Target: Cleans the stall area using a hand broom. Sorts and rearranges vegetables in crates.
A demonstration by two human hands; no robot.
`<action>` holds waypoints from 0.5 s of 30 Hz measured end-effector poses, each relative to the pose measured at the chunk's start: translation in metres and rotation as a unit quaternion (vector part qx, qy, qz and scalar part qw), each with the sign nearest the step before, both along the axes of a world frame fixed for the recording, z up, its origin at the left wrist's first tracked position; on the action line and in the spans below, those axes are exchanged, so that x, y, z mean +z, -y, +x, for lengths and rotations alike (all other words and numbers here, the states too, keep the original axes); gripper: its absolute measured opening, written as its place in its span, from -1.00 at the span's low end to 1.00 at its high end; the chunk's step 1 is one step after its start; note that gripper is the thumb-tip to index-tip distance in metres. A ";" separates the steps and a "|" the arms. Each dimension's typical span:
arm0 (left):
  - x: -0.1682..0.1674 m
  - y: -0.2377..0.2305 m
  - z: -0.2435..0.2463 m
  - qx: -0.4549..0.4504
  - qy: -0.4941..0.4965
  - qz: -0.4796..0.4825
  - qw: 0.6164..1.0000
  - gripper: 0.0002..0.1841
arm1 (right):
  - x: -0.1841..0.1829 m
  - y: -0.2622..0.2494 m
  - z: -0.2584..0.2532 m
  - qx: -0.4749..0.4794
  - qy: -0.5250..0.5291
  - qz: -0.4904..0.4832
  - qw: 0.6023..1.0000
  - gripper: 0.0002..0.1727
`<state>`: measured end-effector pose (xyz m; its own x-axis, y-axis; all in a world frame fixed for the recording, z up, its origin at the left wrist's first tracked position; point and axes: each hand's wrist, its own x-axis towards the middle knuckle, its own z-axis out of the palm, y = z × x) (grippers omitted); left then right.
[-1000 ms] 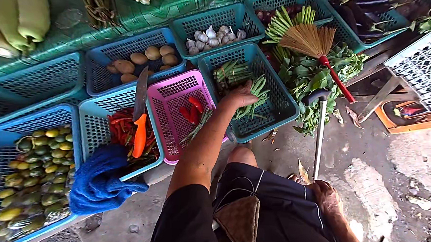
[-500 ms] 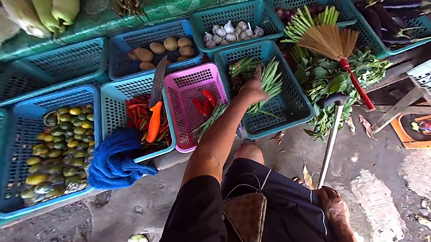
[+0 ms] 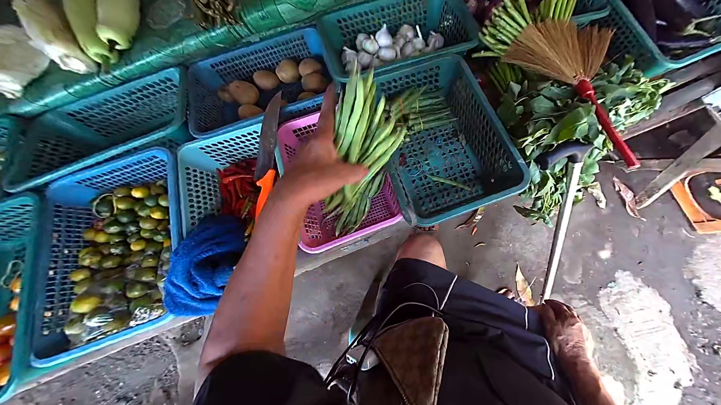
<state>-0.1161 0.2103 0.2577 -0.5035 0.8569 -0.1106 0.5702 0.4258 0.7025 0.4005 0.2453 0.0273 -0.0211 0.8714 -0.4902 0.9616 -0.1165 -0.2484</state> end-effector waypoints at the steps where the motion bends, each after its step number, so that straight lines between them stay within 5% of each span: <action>1: -0.012 0.010 -0.001 0.005 -0.043 -0.062 0.997 0.45 | 0.000 -0.001 0.000 0.000 0.003 -0.002 1.000 -0.57; 5: -0.064 0.032 -0.011 -0.021 -0.148 -0.232 0.961 0.32 | -0.002 0.000 -0.002 0.005 0.003 -0.002 1.000 -0.57; 9: -0.043 0.015 -0.002 -0.024 -0.169 -0.194 0.966 0.29 | 0.001 -0.001 -0.002 0.006 0.006 -0.002 1.000 -0.56; 15: -0.034 -0.075 0.051 -0.212 -0.197 -0.083 0.954 -0.51 | 0.001 -0.003 -0.004 0.005 0.010 -0.010 1.000 -0.55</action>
<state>-0.0652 0.2851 0.2237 -0.1469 0.9796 -0.1368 0.9216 0.1858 0.3409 0.3967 0.2484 0.0279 -0.0198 0.8616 -0.5072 0.9677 -0.1111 -0.2265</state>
